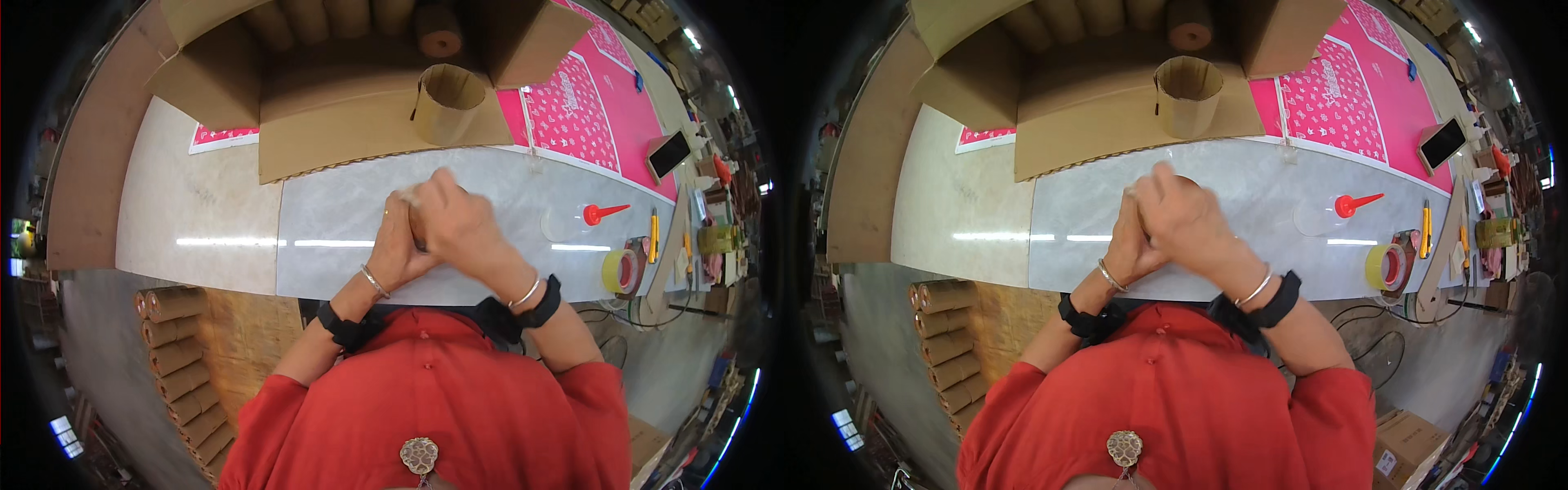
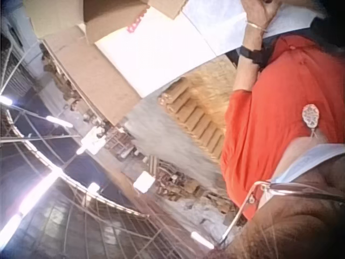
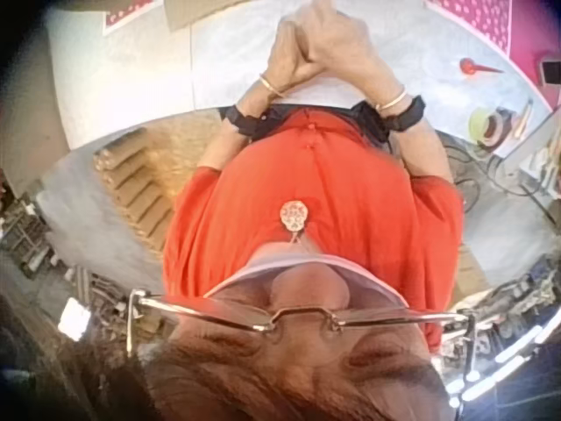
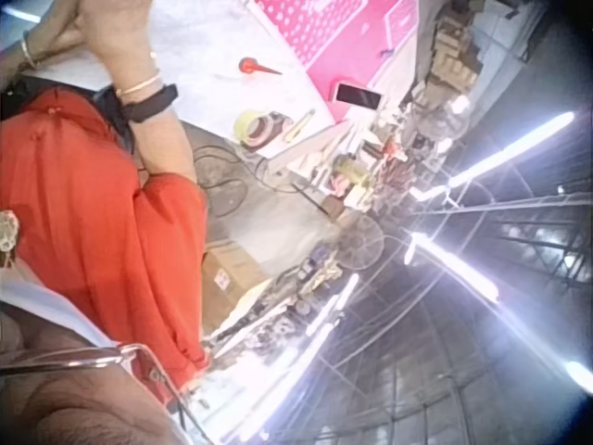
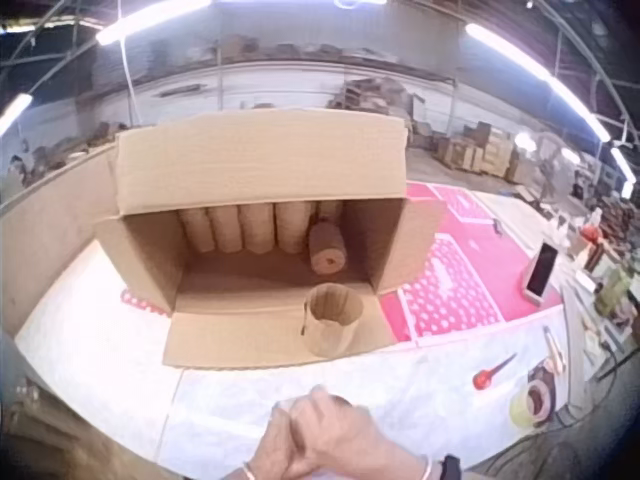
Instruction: Apply adhesive to the inner surface of a wooden cylinder using a brush and then clean the exterior.
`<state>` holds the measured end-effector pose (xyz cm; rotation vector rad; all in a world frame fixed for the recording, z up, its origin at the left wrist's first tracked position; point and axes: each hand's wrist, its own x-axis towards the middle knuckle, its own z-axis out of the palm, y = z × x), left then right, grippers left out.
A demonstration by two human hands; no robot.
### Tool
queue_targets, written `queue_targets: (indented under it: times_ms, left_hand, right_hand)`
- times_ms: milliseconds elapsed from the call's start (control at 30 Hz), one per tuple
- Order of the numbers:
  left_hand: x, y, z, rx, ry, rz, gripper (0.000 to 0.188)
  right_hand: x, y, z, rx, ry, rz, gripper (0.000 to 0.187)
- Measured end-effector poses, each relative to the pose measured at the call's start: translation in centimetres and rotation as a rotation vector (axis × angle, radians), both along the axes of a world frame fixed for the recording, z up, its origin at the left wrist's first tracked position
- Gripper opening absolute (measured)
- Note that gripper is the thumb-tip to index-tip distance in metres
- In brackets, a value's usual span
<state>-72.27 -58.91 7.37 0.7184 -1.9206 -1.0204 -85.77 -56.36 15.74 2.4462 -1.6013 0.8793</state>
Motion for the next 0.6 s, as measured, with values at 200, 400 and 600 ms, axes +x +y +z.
queue_targets:
  times_ms: [200,400,600]
  left_hand:
    - [-0.6,-0.1,1.3,-0.092,-0.017,0.039,0.087]
    - [-0.1,-0.1,0.0,-0.082,-0.022,0.011,0.086]
    - [-0.5,0.0,1.9,-0.049,-0.040,0.023,0.078]
  right_hand:
    - [-3.1,3.9,-0.4,-0.044,0.008,-0.054,0.022]
    - [0.4,1.3,0.7,0.050,0.009,0.017,0.027]
    - [-3.5,1.0,0.1,0.075,0.080,-0.109,0.030]
